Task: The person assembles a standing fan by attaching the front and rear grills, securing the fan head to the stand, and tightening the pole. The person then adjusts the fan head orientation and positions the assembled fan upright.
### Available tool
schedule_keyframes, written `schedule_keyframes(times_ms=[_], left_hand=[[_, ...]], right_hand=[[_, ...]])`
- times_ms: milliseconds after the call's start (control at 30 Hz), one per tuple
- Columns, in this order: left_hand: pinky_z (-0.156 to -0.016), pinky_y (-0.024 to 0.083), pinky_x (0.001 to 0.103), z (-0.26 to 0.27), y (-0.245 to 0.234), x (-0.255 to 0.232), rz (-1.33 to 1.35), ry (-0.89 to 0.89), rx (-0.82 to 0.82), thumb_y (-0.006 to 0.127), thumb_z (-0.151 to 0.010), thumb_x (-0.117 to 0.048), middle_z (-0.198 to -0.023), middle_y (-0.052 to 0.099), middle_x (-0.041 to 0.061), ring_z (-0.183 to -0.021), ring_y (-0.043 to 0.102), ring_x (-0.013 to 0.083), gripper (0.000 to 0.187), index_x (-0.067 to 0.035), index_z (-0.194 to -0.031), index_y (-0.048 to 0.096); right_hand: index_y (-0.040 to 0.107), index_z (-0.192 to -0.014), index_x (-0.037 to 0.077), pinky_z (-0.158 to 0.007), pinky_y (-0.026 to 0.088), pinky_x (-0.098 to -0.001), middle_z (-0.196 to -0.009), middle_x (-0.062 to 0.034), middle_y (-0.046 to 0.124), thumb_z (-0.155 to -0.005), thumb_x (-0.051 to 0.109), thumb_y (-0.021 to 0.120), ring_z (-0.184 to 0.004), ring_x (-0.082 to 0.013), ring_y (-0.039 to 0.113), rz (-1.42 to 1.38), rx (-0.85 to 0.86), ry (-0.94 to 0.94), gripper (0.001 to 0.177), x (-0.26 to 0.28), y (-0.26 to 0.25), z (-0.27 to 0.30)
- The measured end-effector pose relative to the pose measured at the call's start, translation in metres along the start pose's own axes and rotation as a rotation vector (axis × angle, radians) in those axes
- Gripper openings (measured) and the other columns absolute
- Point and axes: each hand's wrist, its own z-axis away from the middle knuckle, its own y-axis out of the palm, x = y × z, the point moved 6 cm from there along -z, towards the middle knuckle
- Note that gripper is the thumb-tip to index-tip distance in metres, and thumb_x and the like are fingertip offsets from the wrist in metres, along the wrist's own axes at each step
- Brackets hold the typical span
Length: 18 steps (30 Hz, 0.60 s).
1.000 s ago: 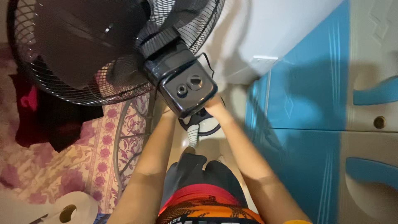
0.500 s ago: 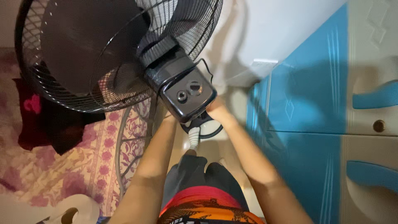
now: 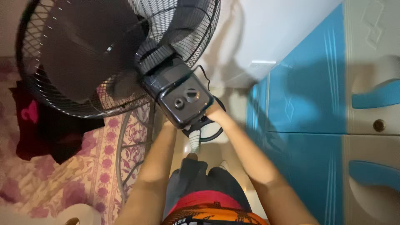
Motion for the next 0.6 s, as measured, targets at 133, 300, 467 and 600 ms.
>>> schedule_keyframes(times_ms=[133,300,467,600], left_hand=[[-0.116,0.043,0.04,-0.008,0.01,-0.009,0.0,0.03,0.006,0.063,-0.099,-0.022,-0.145,0.055,0.016,-0.134,0.051,0.0285,0.053,-0.005,-0.148,0.049],[-0.116,0.043,0.04,-0.003,0.016,-0.006,0.022,0.026,-0.042,0.063,-0.099,-0.022,-0.146,0.054,0.016,-0.134,0.051,0.0285,0.053,-0.005,-0.148,0.049],[-0.116,0.043,0.04,-0.008,0.0,-0.005,0.041,0.036,-0.121,0.063,-0.099,-0.022,-0.146,0.054,0.016,-0.134,0.051,0.0286,0.054,-0.005,-0.148,0.048],[-0.116,0.043,0.04,-0.022,-0.001,-0.011,0.052,0.071,-0.154,0.063,-0.099,-0.022,-0.146,0.054,0.016,-0.134,0.05,0.0287,0.054,-0.005,-0.148,0.048]], right_hand=[[0.057,-0.128,-0.001,-0.097,0.052,-0.0399,-0.12,-0.0202,0.068,-0.088,0.002,0.07,-0.111,-0.0325,0.064,0.184,-0.221,-0.154,0.042,-0.034,0.005,0.003],[0.056,-0.127,-0.009,-0.064,0.029,-0.0601,-0.092,-0.0231,0.054,-0.115,0.03,0.069,-0.08,-0.0445,0.042,-0.749,-0.27,0.66,0.043,-0.103,0.038,0.024],[0.062,-0.127,0.005,-0.083,0.052,-0.0398,-0.112,-0.0154,0.07,-0.091,0.025,0.071,-0.097,-0.0291,0.065,0.046,-0.172,0.105,0.042,-0.005,-0.012,-0.005],[0.059,-0.127,0.004,-0.093,0.056,-0.0368,-0.118,-0.0114,0.07,-0.088,0.028,0.075,-0.106,-0.0238,0.068,0.096,-0.356,-0.176,0.048,0.055,-0.014,-0.01]])
